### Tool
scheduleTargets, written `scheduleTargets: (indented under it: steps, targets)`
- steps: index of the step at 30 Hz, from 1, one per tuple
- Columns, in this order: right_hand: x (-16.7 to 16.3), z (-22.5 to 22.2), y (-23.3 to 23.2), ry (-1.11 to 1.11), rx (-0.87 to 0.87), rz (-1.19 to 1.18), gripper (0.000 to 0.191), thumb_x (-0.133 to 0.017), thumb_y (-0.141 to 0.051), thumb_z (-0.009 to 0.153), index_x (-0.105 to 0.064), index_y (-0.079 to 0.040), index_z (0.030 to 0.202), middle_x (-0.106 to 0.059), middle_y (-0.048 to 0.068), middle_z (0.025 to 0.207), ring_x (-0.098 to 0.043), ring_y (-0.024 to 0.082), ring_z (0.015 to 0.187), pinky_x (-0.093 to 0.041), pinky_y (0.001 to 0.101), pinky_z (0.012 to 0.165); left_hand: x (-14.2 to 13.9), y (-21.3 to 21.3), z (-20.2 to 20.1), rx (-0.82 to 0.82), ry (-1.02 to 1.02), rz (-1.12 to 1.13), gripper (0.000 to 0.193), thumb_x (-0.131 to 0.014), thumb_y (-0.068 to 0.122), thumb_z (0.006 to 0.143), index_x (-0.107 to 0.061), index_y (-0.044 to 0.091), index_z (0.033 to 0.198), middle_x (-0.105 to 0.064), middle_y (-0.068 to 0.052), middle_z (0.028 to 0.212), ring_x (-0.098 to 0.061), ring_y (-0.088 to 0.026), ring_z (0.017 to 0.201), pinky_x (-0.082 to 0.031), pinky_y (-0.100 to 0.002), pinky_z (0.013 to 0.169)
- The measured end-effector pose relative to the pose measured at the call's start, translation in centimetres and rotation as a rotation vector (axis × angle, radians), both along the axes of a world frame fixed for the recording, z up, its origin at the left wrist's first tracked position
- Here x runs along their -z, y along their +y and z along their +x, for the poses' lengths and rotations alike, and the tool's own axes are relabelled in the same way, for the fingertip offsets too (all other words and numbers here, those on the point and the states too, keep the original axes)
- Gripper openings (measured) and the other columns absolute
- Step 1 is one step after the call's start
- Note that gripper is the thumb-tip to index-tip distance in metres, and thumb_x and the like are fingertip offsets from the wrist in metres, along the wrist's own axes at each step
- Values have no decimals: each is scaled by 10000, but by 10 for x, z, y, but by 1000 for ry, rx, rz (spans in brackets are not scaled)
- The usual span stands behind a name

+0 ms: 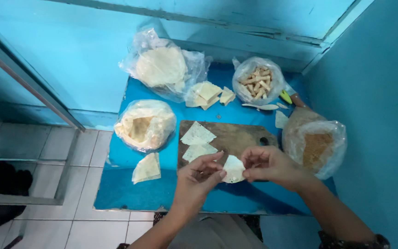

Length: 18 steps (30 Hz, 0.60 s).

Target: The person sits at a small blue table and tears flat dough sheets into small pieces on a wooden cutting board, then rolls and pinches the pieces by hand into small shapes. The finished pieces are placed into a plastic bag containing a brown powdery coating, with more dough pieces set aside on the table.

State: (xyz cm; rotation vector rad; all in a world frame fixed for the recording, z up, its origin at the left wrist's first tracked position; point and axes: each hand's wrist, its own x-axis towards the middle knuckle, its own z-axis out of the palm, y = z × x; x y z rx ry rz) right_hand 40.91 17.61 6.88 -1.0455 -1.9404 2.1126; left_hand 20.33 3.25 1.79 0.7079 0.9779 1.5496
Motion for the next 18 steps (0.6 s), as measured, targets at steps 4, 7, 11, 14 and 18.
scheduleTargets:
  steps: [4, 7, 11, 14, 18]
  targets:
    - [2, -5, -8, 79, 27, -45, 227, -746, -115, 864, -666, -25, 1057, -711, 43, 981, -681, 121, 883, -580, 309, 789, -5, -6, 5, -75, 23, 119, 429, -727, -45, 902, -677, -7, 1326, -725, -39, 1016, -684, -91, 954, -569, -258, 871]
    - [9, -12, -15, 83, 103, -154, 255, -719, -117, 853, -663, -48, 1092, -723, 49, 1013, -704, 134, 931, -599, 328, 821, -10, -14, 5, -208, 406, 274, 392, -721, -51, 921, -687, 16, 1306, -719, -58, 1003, -714, -108, 929, -592, -254, 844]
    - [23, -18, -22, 227, 64, -60, 412, -776, -4, 798, -608, -57, 1170, -679, 27, 1115, -668, 129, 1046, -566, 325, 891, -14, -23, 0, -232, 713, 360, 466, -709, -59, 880, -669, 39, 1334, -701, -83, 981, -704, -116, 901, -577, -249, 783]
    - [30, -20, -29, 238, 142, -55, 446, -791, 49, 803, -604, -22, 1202, -677, 73, 1108, -665, 168, 1034, -559, 346, 879, -6, -30, -6, -63, 523, 230, 464, -700, -64, 902, -667, 31, 1354, -696, -72, 990, -709, -114, 900, -598, -256, 819]
    - [26, -25, -43, 216, 215, -107, 539, -765, 38, 815, -575, -56, 1311, -649, 60, 1042, -647, 162, 964, -541, 325, 826, 15, -26, -7, 54, 53, 60, 521, -694, -75, 909, -611, 18, 1415, -666, -50, 1023, -648, -106, 936, -555, -267, 830]
